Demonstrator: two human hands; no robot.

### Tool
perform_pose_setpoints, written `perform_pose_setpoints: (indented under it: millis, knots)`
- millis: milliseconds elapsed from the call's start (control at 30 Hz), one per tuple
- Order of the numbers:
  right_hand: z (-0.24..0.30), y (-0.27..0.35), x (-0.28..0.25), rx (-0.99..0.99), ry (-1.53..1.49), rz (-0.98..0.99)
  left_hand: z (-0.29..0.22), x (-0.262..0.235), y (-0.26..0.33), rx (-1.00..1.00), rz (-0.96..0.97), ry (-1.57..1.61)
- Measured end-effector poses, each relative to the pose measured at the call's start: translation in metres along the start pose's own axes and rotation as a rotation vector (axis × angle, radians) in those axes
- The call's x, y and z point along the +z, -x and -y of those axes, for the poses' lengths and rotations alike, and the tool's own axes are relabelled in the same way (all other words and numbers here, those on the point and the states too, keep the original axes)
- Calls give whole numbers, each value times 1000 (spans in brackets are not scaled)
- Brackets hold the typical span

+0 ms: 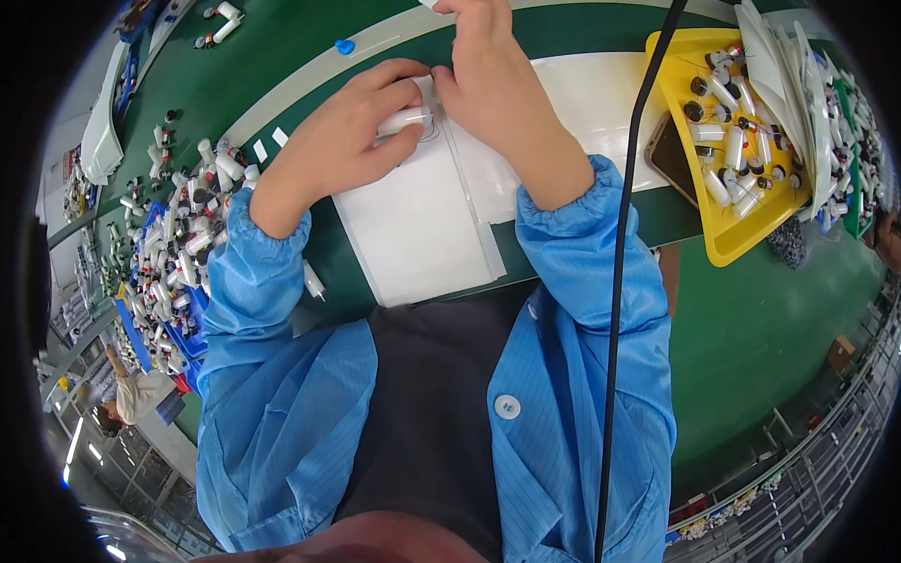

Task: Assembling small electronic components with tape and plastic housings on a production line.

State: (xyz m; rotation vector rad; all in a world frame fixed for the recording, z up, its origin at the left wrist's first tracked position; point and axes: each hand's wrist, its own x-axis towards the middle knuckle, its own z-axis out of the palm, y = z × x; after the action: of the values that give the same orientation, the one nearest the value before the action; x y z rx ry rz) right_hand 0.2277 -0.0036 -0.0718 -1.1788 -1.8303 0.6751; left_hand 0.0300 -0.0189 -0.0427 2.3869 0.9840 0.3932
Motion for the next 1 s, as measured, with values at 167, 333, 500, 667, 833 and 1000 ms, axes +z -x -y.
perform_pose_setpoints:
  millis: [167, 333, 500, 667, 833, 1000]
  knots:
    - [-2, -5, -1, 55, 164, 14, 0, -1, -2, 15, -4, 8]
    - [-1, -10, 1, 196, 220, 57, 3, -4, -6, 11, 48, 52]
    - [4, -16, 0, 302, 214, 98, 5, -9, -14, 4, 151, 33]
    - [1, -16, 2, 305, 245, 116, 6, -9, -12, 46, 150, -12]
    - [4, -9, 1, 213, 180, 62, 6, -10, 2, -10, 155, 165]
    - [-2, 0, 3, -88, 138, 119, 17, -10, 20, -54, 84, 369]
